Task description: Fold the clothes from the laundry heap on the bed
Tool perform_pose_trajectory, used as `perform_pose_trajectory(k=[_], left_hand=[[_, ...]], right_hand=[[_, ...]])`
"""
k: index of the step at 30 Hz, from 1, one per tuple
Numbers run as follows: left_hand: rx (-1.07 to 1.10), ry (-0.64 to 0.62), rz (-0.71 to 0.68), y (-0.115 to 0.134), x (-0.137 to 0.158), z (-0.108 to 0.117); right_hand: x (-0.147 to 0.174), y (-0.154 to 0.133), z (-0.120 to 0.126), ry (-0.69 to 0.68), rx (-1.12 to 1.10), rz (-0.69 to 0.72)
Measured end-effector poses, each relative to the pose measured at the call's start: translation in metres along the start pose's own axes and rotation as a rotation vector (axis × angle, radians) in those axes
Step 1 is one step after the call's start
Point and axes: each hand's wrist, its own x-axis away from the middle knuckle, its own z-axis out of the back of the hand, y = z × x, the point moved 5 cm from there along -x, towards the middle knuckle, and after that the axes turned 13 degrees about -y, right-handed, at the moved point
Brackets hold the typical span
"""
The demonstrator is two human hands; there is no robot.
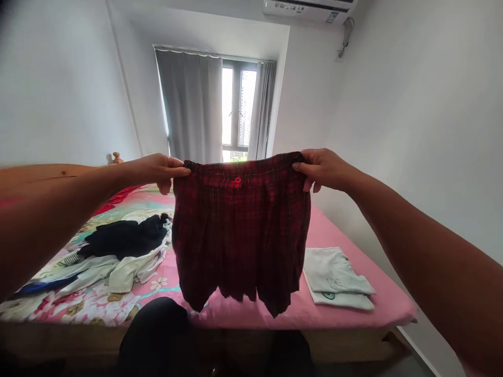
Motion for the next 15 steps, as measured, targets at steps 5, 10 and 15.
perform_pose_trajectory(k=[5, 10, 15], left_hand=[[0.106, 0.04, -0.033, -0.004, -0.012, -0.001], [-0.021, 0.121, -0.094, 0.014, 0.004, 0.004], [-0.105, 0.309, -0.214, 0.03, 0.026, 0.021]], right_hand=[[-0.009, 0.006, -0.005, -0.005, -0.106, -0.001], [0.006, 0.002, 0.006, 0.029, -0.079, -0.013], [0.017, -0.004, 0.014, 0.04, -0.112, 0.038]])
